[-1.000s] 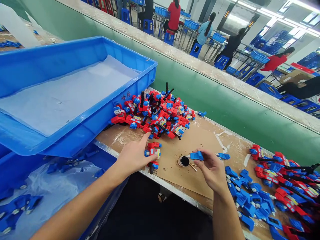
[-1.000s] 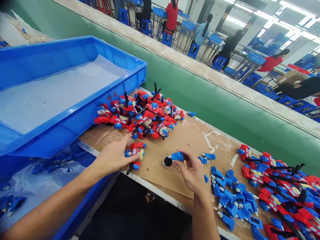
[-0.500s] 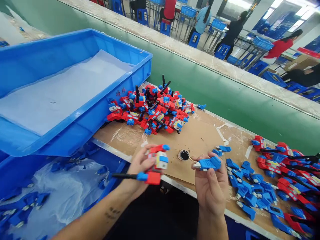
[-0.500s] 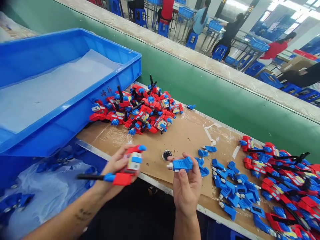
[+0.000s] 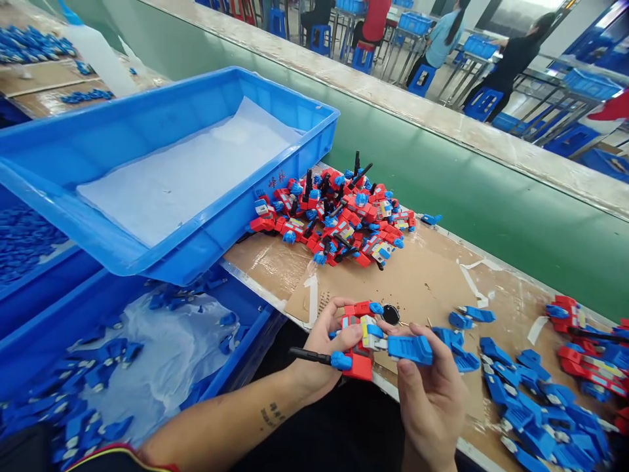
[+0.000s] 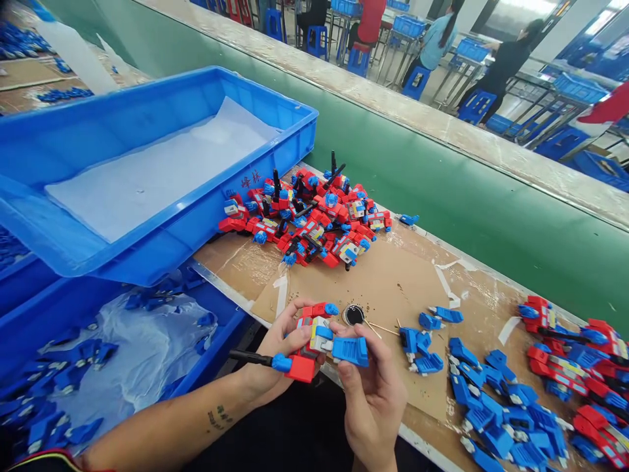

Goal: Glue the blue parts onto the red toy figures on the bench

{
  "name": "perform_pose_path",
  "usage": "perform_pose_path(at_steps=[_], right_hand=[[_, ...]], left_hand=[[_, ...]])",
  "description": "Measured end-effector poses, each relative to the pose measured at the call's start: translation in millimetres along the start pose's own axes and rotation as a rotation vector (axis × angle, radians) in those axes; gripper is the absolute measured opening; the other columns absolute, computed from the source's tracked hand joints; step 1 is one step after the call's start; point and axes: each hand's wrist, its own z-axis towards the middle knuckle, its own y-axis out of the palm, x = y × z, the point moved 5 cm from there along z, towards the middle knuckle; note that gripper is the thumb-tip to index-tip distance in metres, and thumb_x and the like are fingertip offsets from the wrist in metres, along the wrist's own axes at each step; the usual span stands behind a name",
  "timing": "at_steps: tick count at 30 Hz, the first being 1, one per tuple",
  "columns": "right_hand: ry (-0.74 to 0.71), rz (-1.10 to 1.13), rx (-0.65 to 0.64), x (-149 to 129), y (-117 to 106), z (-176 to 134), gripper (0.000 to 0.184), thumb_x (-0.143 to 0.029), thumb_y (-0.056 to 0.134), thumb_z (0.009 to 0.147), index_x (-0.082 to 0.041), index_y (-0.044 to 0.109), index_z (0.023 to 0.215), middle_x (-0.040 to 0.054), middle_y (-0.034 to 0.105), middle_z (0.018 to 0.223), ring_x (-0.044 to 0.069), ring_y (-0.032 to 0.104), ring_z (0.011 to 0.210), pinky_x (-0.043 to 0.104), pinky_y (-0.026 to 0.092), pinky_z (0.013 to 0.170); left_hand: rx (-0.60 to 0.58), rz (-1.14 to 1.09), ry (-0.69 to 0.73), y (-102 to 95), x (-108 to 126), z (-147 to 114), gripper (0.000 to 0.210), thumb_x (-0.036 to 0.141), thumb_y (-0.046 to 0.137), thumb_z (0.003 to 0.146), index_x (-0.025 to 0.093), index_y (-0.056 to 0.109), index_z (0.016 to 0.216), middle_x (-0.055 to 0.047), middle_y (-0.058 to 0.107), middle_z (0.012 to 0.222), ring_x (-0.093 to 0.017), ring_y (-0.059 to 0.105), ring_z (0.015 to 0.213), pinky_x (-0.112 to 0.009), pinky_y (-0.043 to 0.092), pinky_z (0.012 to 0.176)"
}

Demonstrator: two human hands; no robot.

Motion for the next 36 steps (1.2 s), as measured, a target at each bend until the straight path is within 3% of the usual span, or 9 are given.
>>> perform_pose_path(at_steps=[5, 10, 14, 17, 21, 25, 31, 33, 36], right_hand=[[-0.194, -0.225, -0.096, -20.5, 3.9, -2.1, 0.046, -0.01, 0.065, 0.091, -0.024, 0.06, 0.134, 0.0065, 0.071, 0.117, 0.022, 0.07, 0.11, 0.031, 0.061, 0.093], [-0.399, -0.206, -0.117, -26.3, 6.7, -11.9, 0.052, -0.003, 0.062, 0.091, -0.021, 0.056, 0.139, 0.0059, 0.07, 0.115, 0.021, 0.068, 0.112, 0.034, 0.059, 0.098], [-0.491, -0.275, -0.185, -18.8, 14.9, -10.5, 0.062, -0.002, 0.058, 0.092, -0.022, 0.043, 0.149, 0.0112, 0.06, 0.133, 0.025, 0.061, 0.123, 0.042, 0.06, 0.097], [-0.561, -0.283, -0.025, -20.4, 17.5, -10.7, 0.067, -0.013, 0.064, 0.093, -0.027, 0.036, 0.153, 0.0128, 0.043, 0.149, 0.026, 0.057, 0.125, 0.042, 0.059, 0.092], [-0.761, -0.312, 0.313, -27.3, 18.2, -31.1, 0.051, -0.014, 0.074, 0.086, -0.023, 0.059, 0.133, 0.0083, 0.06, 0.124, 0.02, 0.061, 0.109, 0.035, 0.058, 0.085], [-0.866, -0.558, 0.18, -20.3, 27.3, -42.4, 0.024, -0.005, 0.072, 0.084, -0.024, 0.069, 0.099, 0.0024, 0.065, 0.101, 0.019, 0.066, 0.1, 0.031, 0.061, 0.077], [-0.869, -0.628, 0.26, -2.7, 12.8, -35.9, 0.019, -0.016, 0.068, 0.09, -0.026, 0.073, 0.106, 0.0034, 0.072, 0.101, 0.023, 0.073, 0.092, 0.031, 0.067, 0.067], [-0.801, -0.566, 0.285, -1.8, 5.1, -30.5, 0.033, -0.013, 0.072, 0.086, -0.028, 0.071, 0.115, 0.0045, 0.072, 0.107, 0.025, 0.074, 0.094, 0.035, 0.068, 0.07], [-0.687, -0.488, 0.23, -8.4, -12.1, -21.1, 0.048, -0.011, 0.076, 0.083, -0.028, 0.066, 0.127, 0.0066, 0.072, 0.113, 0.028, 0.073, 0.098, 0.04, 0.067, 0.078]], left_hand=[[-0.008, 0.215, 0.035, 4.5, 13.6, -8.7, 0.049, 0.043, 0.081, 0.08, 0.021, 0.051, 0.111, -0.006, 0.068, 0.105, -0.011, 0.062, 0.073, -0.024, 0.052, 0.067], [-0.093, 0.427, 0.18, 4.4, 28.9, -15.4, 0.044, 0.045, 0.078, 0.083, 0.021, 0.053, 0.11, -0.006, 0.07, 0.102, -0.011, 0.061, 0.079, -0.021, 0.048, 0.072], [-0.133, 0.377, 0.219, -6.5, 27.5, -9.7, 0.047, 0.04, 0.079, 0.082, 0.025, 0.053, 0.117, -0.003, 0.069, 0.1, -0.011, 0.061, 0.075, -0.021, 0.047, 0.068], [-0.224, 0.221, 0.254, -12.0, 27.1, -8.7, 0.068, 0.035, 0.084, 0.077, 0.032, 0.047, 0.134, -0.002, 0.067, 0.101, -0.013, 0.064, 0.08, -0.022, 0.05, 0.07], [-0.228, 0.168, 0.29, -16.5, 30.1, -12.3, 0.067, 0.03, 0.087, 0.073, 0.031, 0.053, 0.13, -0.001, 0.066, 0.098, -0.013, 0.064, 0.082, -0.023, 0.052, 0.074], [-0.192, 0.16, 0.317, -8.8, 22.2, -16.0, 0.058, 0.027, 0.087, 0.074, 0.031, 0.053, 0.12, 0.001, 0.067, 0.097, -0.011, 0.064, 0.082, -0.022, 0.052, 0.077], [0.107, 0.196, 0.321, 4.1, -16.5, -26.4, 0.066, 0.039, 0.079, 0.083, 0.031, 0.034, 0.132, -0.003, 0.066, 0.108, -0.015, 0.065, 0.094, -0.027, 0.05, 0.09], [0.072, 0.235, 0.337, 9.7, -18.6, -28.3, 0.061, 0.04, 0.075, 0.086, 0.031, 0.034, 0.13, -0.005, 0.066, 0.108, -0.018, 0.065, 0.097, -0.031, 0.049, 0.093], [-0.185, 0.367, 0.352, 20.5, -2.7, -25.2, 0.05, 0.04, 0.072, 0.087, 0.028, 0.042, 0.125, -0.009, 0.064, 0.11, -0.022, 0.065, 0.098, -0.037, 0.05, 0.091]])
